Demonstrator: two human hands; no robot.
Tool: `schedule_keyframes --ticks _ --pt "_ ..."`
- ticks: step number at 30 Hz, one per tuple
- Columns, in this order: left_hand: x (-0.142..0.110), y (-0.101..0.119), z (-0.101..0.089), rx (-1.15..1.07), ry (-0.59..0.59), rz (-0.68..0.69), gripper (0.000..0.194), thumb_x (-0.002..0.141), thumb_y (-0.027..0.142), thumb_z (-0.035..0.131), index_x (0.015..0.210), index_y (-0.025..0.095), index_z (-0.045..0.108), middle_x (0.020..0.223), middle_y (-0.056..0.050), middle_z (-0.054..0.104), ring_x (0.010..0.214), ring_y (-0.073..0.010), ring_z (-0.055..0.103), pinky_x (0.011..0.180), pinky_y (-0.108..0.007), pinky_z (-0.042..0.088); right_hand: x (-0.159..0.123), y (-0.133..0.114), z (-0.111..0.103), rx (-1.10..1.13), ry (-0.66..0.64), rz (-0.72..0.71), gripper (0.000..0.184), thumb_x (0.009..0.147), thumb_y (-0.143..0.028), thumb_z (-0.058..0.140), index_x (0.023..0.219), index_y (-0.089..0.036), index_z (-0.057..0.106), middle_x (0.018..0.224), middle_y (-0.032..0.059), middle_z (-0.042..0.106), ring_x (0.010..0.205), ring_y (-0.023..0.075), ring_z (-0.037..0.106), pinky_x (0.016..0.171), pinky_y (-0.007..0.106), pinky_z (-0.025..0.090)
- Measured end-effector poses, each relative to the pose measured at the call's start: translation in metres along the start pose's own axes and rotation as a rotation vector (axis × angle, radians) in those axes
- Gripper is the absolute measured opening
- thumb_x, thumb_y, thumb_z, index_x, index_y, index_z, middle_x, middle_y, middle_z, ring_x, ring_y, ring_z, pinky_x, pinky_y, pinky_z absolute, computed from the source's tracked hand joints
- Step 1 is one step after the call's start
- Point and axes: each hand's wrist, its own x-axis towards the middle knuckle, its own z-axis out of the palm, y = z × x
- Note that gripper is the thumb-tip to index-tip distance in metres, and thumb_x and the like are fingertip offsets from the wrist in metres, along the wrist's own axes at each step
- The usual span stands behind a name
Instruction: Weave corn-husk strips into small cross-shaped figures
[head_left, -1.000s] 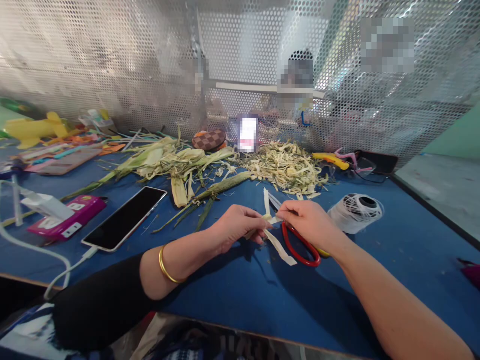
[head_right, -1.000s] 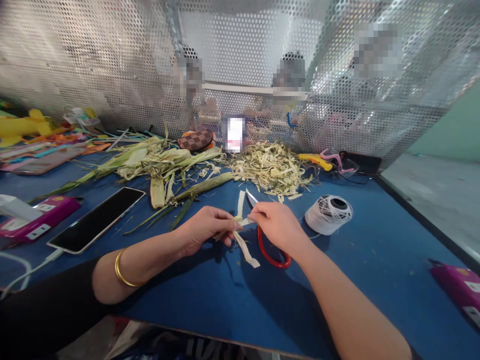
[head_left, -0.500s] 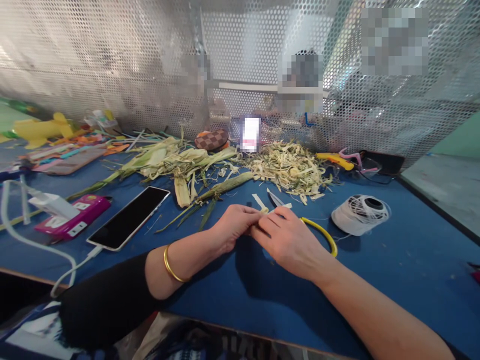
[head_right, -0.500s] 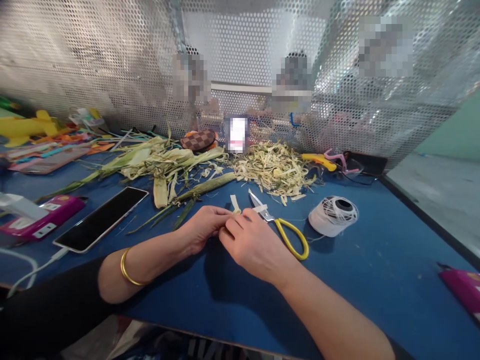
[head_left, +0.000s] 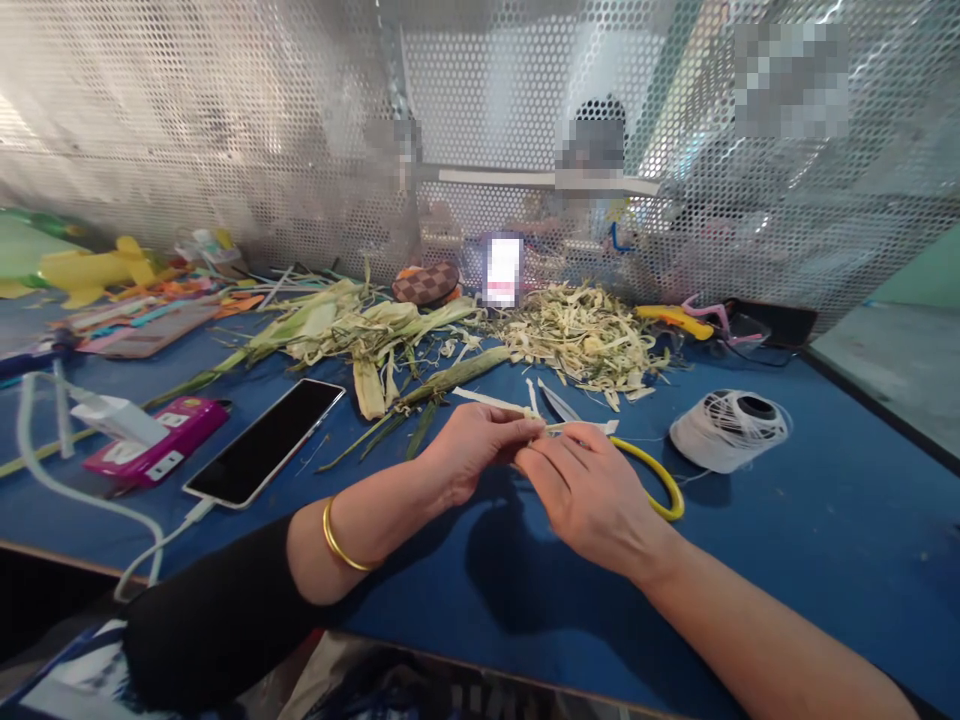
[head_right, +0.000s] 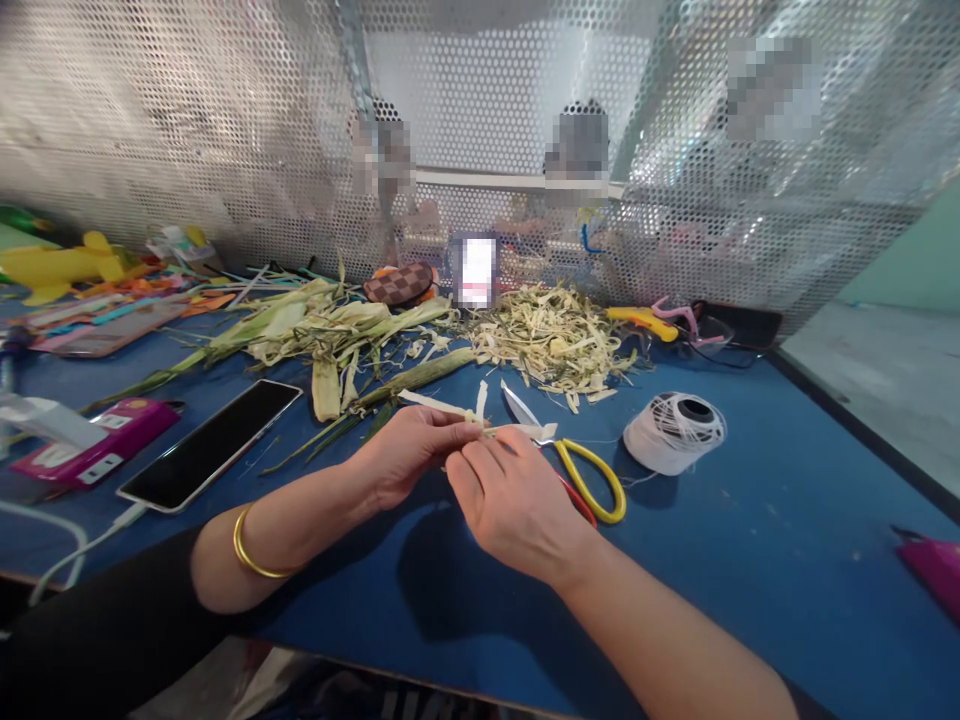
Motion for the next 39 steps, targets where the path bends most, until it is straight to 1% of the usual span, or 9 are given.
schedule_keyframes --ticks 11,13,15,18,22,28,32,37,39 --pt "0.002 0.0 0.001 -0.096 0.098 -0.058 0.017 0.064 0.022 0.08 0.064 0.009 0.068 0.061 -0.004 0.066 0.055 -0.0107 0.06 0.062 -0.024 0.049 0.001 -0.003 -0.001 0.179 0.007 -0.123 0.032 0.093 -0.009 0.033 0.088 -0.014 0.064 0.073 0.0043 0.066 0.067 0.0166 0.057 0.075 0.034 0.042" --pt "0.004 0.0 -0.001 -0.09 0.082 -0.047 0.018 0.064 0.024 0.08 0.066 0.009 0.068 0.062 -0.003 0.066 0.055 -0.0103 0.06 0.063 -0.024 0.049 0.0 0.005 -0.003 0.214 0.071 0.002 0.024 0.094 -0.013 0.038 0.098 -0.016 0.062 0.08 0.0047 0.069 0.075 0.0167 0.061 0.079 0.033 0.043" --pt "0.006 0.0 -0.002 -0.079 0.071 -0.023 0.019 0.065 0.025 0.08 0.07 0.01 0.069 0.064 -0.003 0.067 0.056 -0.0108 0.06 0.065 -0.026 0.051 -0.003 0.015 -0.004 0.137 0.138 0.236 0.017 0.092 -0.019 0.049 0.105 -0.017 0.06 0.091 0.008 0.07 0.086 0.0197 0.063 0.082 0.035 0.042" --pt "0.007 0.002 -0.003 -0.053 0.077 -0.034 0.019 0.07 0.027 0.077 0.073 0.009 0.069 0.064 -0.004 0.067 0.058 -0.0115 0.062 0.068 -0.027 0.051 -0.007 0.028 -0.002 0.038 0.044 0.479 0.015 0.09 -0.029 0.054 0.098 -0.019 0.062 0.091 0.0094 0.07 0.086 0.0235 0.063 0.083 0.038 0.04" --pt "0.007 0.004 -0.001 -0.017 0.068 -0.075 0.027 0.076 0.035 0.071 0.069 0.009 0.067 0.065 -0.005 0.066 0.057 -0.0114 0.062 0.061 -0.024 0.05 -0.008 0.03 0.002 0.183 -0.142 0.459 0.021 0.093 -0.026 0.047 0.08 -0.02 0.062 0.071 0.0029 0.069 0.068 0.0181 0.062 0.085 0.037 0.037" --pt "0.004 0.001 0.001 0.132 0.093 -0.052 0.021 0.071 0.028 0.075 0.067 0.011 0.063 0.058 0.0 0.061 0.05 -0.0069 0.054 0.052 -0.019 0.045 -0.005 0.022 0.001 0.269 -0.212 0.469 0.025 0.092 -0.021 0.045 0.071 -0.019 0.059 0.062 0.0016 0.063 0.062 0.0167 0.056 0.075 0.033 0.036" --pt "0.005 0.001 0.002 0.163 0.111 0.014 0.019 0.075 0.024 0.072 0.064 0.011 0.062 0.055 0.0 0.058 0.048 -0.0067 0.053 0.05 -0.019 0.044 -0.003 0.025 -0.004 0.438 -0.254 0.597 0.025 0.088 -0.023 0.049 0.065 -0.02 0.056 0.055 -0.0014 0.057 0.057 0.0145 0.051 0.069 0.03 0.035" --pt "0.005 0.004 0.001 0.156 0.103 0.005 0.018 0.073 0.026 0.073 0.067 0.011 0.064 0.056 0.002 0.057 0.046 -0.006 0.052 0.049 -0.019 0.044 -0.003 0.036 -0.002 0.779 -0.341 1.052 0.041 0.086 -0.047 0.051 0.056 -0.02 0.055 0.05 -0.0006 0.053 0.05 0.0128 0.046 0.052 0.028 0.032" --pt "0.004 0.005 0.001 0.145 0.064 -0.024 0.018 0.074 0.029 0.072 0.07 0.012 0.065 0.057 0.002 0.057 0.046 -0.0059 0.052 0.048 -0.019 0.043 -0.003 0.039 0.004 1.018 -0.28 1.244 0.041 0.082 -0.053 0.055 0.059 -0.019 0.059 0.054 -0.0004 0.055 0.051 0.0124 0.048 0.052 0.027 0.034"
